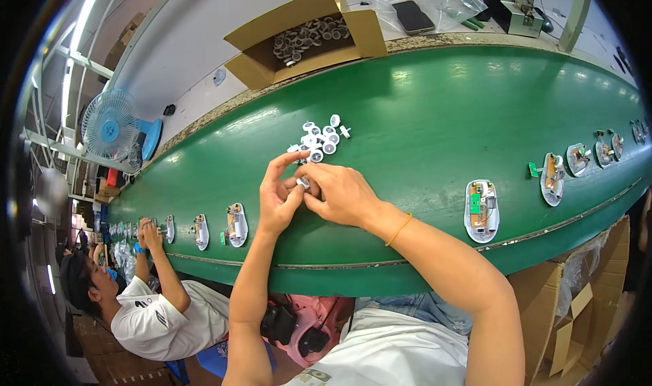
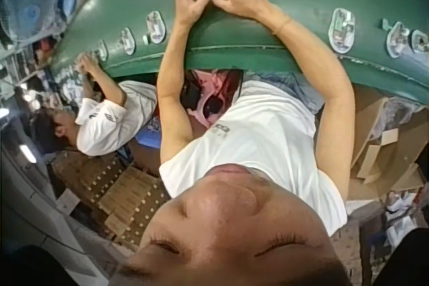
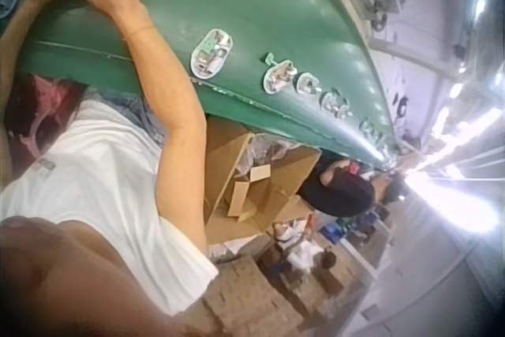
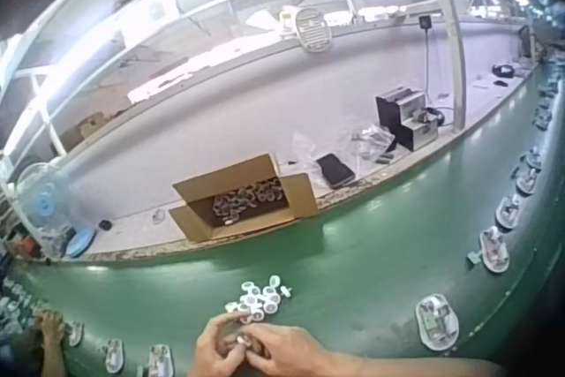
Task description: Assembling small white electronic components into housings on a production line.
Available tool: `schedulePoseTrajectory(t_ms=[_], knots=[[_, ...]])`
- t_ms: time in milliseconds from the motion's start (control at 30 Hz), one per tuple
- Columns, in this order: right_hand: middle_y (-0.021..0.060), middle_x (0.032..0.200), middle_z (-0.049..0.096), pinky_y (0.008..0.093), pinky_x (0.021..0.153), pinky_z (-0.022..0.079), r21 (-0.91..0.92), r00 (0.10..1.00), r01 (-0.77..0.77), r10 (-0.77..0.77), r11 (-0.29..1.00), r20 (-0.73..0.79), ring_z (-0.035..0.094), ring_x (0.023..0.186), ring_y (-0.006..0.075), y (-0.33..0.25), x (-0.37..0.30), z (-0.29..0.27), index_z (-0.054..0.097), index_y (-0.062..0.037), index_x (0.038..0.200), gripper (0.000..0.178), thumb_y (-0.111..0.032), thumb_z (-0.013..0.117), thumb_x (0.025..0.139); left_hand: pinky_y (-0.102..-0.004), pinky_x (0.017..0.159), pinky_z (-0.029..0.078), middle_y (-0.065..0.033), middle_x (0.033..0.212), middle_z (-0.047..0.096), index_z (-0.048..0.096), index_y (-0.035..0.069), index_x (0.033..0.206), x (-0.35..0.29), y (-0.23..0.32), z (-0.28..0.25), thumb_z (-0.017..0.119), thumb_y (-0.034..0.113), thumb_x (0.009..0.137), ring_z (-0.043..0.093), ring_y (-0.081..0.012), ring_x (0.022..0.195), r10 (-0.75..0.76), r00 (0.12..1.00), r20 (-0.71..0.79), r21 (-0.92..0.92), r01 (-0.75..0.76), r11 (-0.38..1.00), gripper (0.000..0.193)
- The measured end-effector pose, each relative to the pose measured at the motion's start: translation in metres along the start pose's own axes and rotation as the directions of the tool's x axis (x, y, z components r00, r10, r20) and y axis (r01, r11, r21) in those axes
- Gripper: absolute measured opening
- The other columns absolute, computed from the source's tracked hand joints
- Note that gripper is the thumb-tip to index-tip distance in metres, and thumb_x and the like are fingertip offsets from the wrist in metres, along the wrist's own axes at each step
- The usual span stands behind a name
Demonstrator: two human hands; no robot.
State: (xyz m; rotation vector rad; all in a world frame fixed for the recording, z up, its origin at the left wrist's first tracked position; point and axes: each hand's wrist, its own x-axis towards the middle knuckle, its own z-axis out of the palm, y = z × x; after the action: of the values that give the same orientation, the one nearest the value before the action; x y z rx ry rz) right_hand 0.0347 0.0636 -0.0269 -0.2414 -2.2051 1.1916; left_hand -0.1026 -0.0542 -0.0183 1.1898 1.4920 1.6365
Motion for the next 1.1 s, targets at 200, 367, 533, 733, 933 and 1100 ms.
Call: schedulePoseTrajectory(t_ms=[200,367,533,733,933,1100], knots=[[0.0012,0.065,0.062,0.0320,0.053,0.045,0.010,0.990,-0.095,0.093,0.995,0.104,0.055,0.055,0.0171,-0.004,0.000,0.000,0.066,-0.0083,0.095,0.016,-0.017,0.075,0.085,-0.0258,0.069,0.056,-0.0107,0.131,0.063,0.062,0.004,0.127,-0.001,0.017,-0.010,0.061,-0.008,0.082,0.068,-0.0163,0.084,0.285,0.958,-0.024,0.545,-0.227,0.807,0.047],[0.0025,0.068,0.062,0.0280,0.054,0.045,0.111,0.966,-0.249,0.238,0.962,0.096,0.054,0.055,0.0143,-0.002,0.004,-0.003,0.064,-0.0037,0.093,0.020,-0.019,0.076,0.087,-0.0239,0.068,0.053,-0.0067,0.109,0.072,0.070,0.002,0.111,-0.026,0.068,-0.064,0.062,-0.008,0.083,0.068,-0.0144,0.083,0.440,0.876,-0.199,0.771,-0.137,0.622,0.031],[0.0026,0.074,0.063,0.0253,0.054,0.045,0.075,0.970,-0.242,0.242,0.967,0.009,0.054,0.058,0.0118,-0.011,0.006,0.004,0.065,-0.0022,0.095,0.020,-0.018,0.076,0.088,-0.0244,0.070,0.051,-0.0049,0.107,0.073,0.073,0.003,0.110,-0.076,0.079,-0.156,0.067,-0.003,0.086,0.067,-0.0146,0.085,0.118,0.921,-0.370,0.690,0.187,0.699,0.025],[0.0014,0.082,0.063,0.0222,0.056,0.045,0.384,0.918,-0.378,0.394,0.842,0.040,0.055,0.064,0.0093,-0.002,0.016,-0.011,0.068,-0.0026,0.103,0.020,-0.011,0.075,0.087,-0.0225,0.067,0.049,-0.0044,0.108,0.070,0.077,0.004,0.104,-0.082,0.043,-0.188,0.074,0.000,0.083,0.064,-0.0124,0.076,-0.045,0.993,-0.113,0.727,0.113,0.678,0.022],[0.0001,0.086,0.063,0.0212,0.058,0.045,0.407,0.875,-0.470,0.474,0.783,0.098,0.056,0.069,0.0088,-0.023,0.021,-0.032,0.069,-0.0030,0.110,0.026,-0.004,0.074,0.084,-0.0219,0.062,0.046,-0.0037,0.103,0.066,0.079,0.005,0.099,-0.072,0.027,-0.167,0.077,0.000,0.081,0.059,-0.0103,0.070,-0.215,0.957,-0.194,0.593,0.289,0.751,0.019],[0.0018,0.088,0.064,0.0216,0.060,0.046,0.309,0.924,-0.378,0.377,0.872,0.066,0.057,0.072,0.0094,-0.023,-0.001,-0.039,0.071,-0.0039,0.107,0.026,0.000,0.073,0.082,-0.0255,0.061,0.048,-0.0039,0.099,0.064,0.078,0.007,0.099,-0.042,0.029,-0.089,0.077,0.001,0.081,0.058,-0.0117,0.066,-0.165,0.986,0.017,0.639,0.116,0.760,0.019]])
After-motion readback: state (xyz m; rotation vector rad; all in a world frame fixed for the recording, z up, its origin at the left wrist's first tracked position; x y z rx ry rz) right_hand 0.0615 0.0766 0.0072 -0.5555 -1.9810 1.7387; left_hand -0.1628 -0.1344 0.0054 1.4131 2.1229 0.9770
